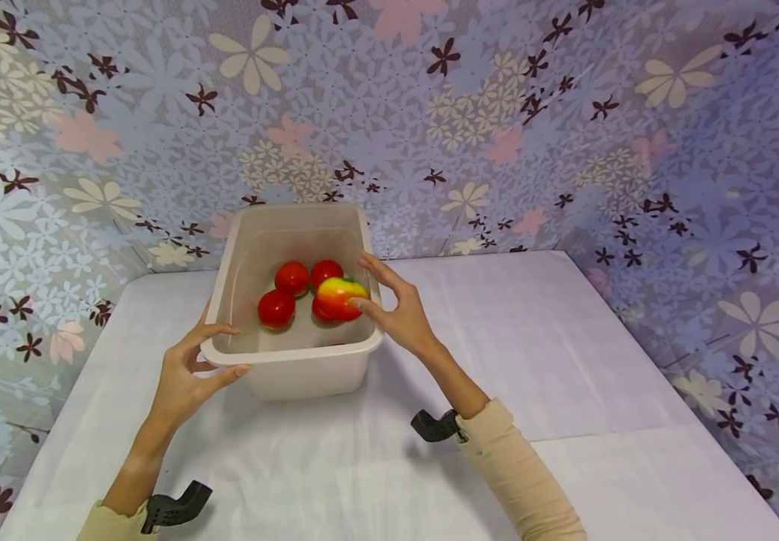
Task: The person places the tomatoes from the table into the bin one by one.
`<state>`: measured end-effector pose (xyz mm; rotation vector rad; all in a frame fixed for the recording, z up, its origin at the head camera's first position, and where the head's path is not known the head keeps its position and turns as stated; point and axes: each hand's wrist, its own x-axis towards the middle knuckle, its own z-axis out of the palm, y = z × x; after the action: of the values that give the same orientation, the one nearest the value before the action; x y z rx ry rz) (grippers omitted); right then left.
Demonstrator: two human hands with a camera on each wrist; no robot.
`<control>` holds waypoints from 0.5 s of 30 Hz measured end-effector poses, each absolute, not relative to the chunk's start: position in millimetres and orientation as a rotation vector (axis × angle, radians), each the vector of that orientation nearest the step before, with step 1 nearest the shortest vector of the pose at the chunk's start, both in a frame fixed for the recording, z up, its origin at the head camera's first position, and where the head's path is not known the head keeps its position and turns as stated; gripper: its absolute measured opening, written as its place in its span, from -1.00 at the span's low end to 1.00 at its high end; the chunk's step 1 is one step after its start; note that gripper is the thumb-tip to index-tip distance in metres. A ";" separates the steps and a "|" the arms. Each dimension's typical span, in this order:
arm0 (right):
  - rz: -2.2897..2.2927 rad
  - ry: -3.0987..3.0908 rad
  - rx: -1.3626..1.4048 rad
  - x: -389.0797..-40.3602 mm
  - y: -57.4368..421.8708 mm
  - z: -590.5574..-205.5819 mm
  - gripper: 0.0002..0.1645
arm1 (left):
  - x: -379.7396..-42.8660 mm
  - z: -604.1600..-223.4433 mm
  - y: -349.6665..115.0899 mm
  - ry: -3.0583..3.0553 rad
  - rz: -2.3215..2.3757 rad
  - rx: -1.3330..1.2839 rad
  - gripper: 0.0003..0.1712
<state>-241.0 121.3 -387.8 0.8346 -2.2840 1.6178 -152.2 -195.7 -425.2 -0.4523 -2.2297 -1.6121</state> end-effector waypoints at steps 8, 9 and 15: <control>1.593 -2.303 0.828 -217.4 120.3 -363.0 -0.34 | -151.0 -424.6 -194.0 -2.235 -1.612 -0.448 -0.44; 1.589 -2.308 0.827 -216.7 120.6 -362.6 -0.36 | -150.7 -424.5 -193.7 -2.237 -1.607 -0.443 -0.44; 1.602 -2.313 0.818 -216.9 123.0 -365.2 -0.41 | -149.1 -424.1 -193.6 -2.262 -1.569 -0.412 -0.43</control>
<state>-216.9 123.0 -365.2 0.8182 -2.3132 1.6022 -149.1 -193.6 -424.1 -0.4117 -2.2617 -1.5685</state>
